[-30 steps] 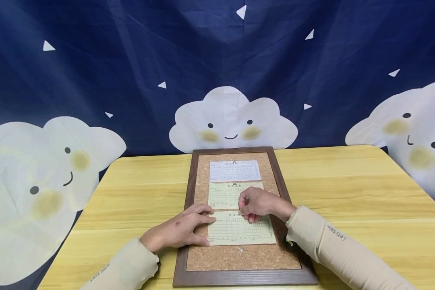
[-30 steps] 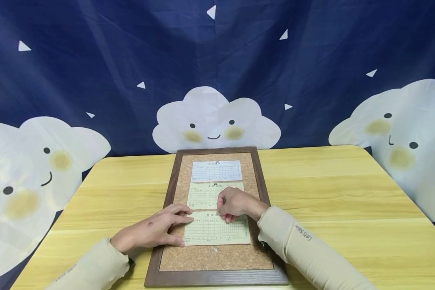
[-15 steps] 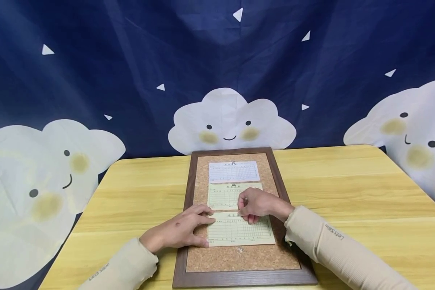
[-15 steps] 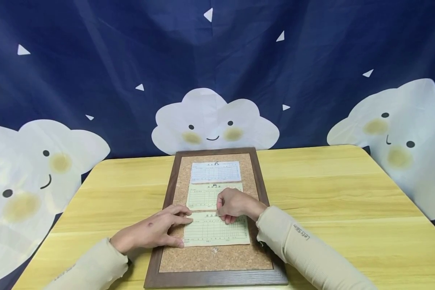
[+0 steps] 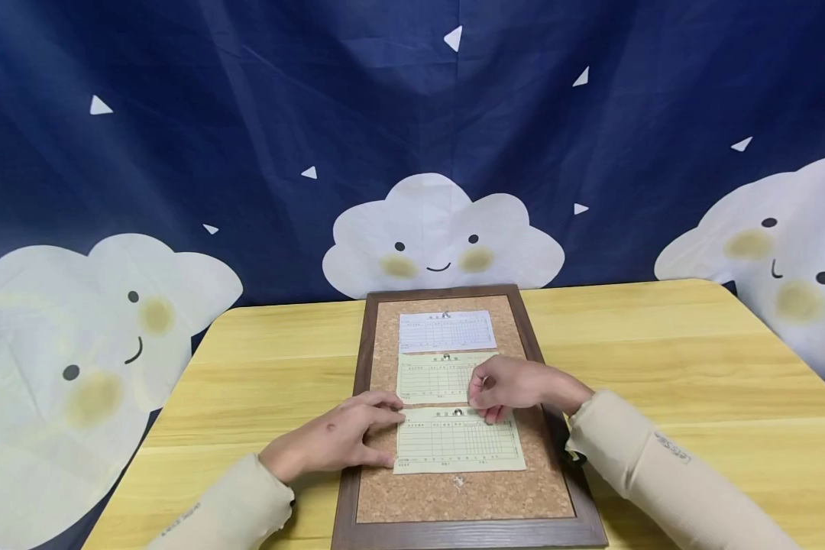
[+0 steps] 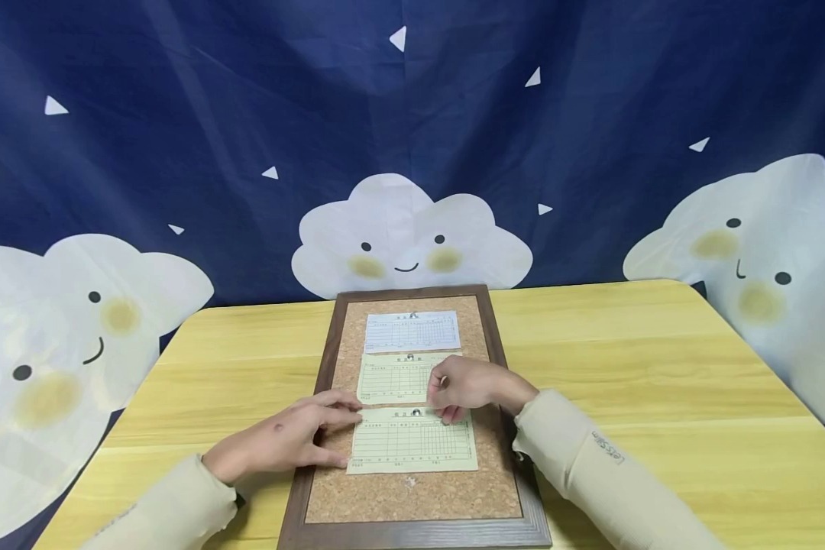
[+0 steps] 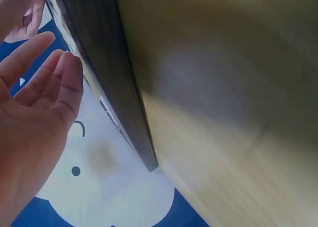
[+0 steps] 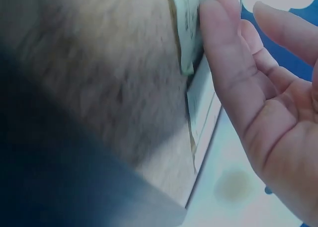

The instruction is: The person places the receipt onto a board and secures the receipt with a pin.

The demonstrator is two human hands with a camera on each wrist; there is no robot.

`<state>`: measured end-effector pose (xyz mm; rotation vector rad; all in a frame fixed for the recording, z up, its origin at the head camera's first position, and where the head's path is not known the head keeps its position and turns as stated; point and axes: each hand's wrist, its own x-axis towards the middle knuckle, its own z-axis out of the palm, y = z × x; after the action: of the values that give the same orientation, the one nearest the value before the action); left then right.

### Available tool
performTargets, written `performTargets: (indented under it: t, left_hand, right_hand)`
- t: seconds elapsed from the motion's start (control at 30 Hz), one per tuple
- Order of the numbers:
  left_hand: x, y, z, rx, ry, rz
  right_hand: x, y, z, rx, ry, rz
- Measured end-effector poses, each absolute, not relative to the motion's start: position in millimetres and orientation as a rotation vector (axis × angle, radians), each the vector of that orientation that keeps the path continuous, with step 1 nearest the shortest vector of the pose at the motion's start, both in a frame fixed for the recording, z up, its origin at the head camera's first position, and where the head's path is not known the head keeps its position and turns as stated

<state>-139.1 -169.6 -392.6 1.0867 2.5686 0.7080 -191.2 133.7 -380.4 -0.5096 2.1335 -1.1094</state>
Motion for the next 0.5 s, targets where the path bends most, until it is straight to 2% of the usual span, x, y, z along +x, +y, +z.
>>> performTargets:
  t: [0.5]
  left_hand:
    - [-139,-175,-388,1.005,2.662,0.67]
  right_hand:
    - [-186,171,-369,-0.678,2.208,-1.123]
